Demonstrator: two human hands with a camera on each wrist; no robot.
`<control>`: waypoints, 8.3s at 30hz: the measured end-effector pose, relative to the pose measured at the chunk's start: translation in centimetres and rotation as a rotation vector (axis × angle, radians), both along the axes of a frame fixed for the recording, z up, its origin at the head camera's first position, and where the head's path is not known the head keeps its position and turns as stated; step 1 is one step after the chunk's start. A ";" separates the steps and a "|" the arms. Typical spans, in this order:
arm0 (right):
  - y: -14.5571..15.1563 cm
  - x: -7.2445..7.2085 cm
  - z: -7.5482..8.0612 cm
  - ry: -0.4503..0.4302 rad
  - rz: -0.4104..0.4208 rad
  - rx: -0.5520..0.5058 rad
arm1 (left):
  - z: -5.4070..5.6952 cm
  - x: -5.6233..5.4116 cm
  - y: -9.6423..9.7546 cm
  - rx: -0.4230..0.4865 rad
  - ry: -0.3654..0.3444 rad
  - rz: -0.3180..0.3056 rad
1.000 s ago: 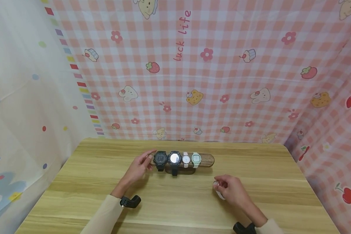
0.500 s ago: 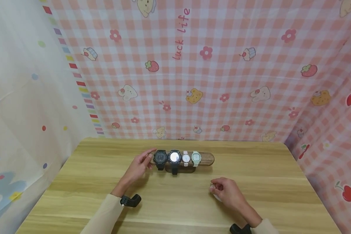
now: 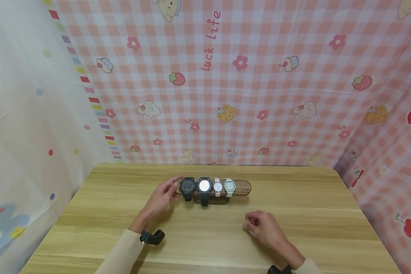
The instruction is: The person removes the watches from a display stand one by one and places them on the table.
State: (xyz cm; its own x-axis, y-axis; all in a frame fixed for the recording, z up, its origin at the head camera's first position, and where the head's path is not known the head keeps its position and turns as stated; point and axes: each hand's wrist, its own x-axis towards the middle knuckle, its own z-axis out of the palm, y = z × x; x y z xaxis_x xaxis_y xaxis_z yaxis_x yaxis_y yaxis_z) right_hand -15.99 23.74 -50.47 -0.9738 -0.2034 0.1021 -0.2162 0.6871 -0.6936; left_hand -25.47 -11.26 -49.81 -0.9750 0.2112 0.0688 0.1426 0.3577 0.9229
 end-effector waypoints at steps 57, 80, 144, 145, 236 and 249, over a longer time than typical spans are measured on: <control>-3.5 -6.5 4.8 0.054 -0.041 -0.149 | 3.4 2.2 0.7 0.060 -0.023 -0.010; -4.4 -7.2 4.9 0.070 -0.068 -0.091 | 3.7 2.0 0.4 0.062 -0.020 -0.017; 0.2 -2.9 7.8 0.159 -0.044 -0.015 | -0.3 0.2 0.5 0.051 0.051 0.066; -0.1 -2.7 7.8 0.162 -0.030 -0.016 | -0.3 0.2 0.5 0.050 0.053 0.067; -8.0 -7.0 5.4 0.081 -0.057 -0.082 | -0.4 0.3 0.4 0.049 0.026 0.052; -8.3 -7.0 5.1 0.037 -0.062 -0.090 | -0.8 0.4 0.4 0.052 0.049 0.034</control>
State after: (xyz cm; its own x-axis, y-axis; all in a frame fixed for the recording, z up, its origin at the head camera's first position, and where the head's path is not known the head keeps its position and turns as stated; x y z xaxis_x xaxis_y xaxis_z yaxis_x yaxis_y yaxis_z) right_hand -22.97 15.39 -45.35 -0.9794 -0.1314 0.1536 -0.2022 0.6353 -0.7453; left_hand -25.12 -10.88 -50.56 -0.9767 0.1729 0.1269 0.1769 0.3150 0.9325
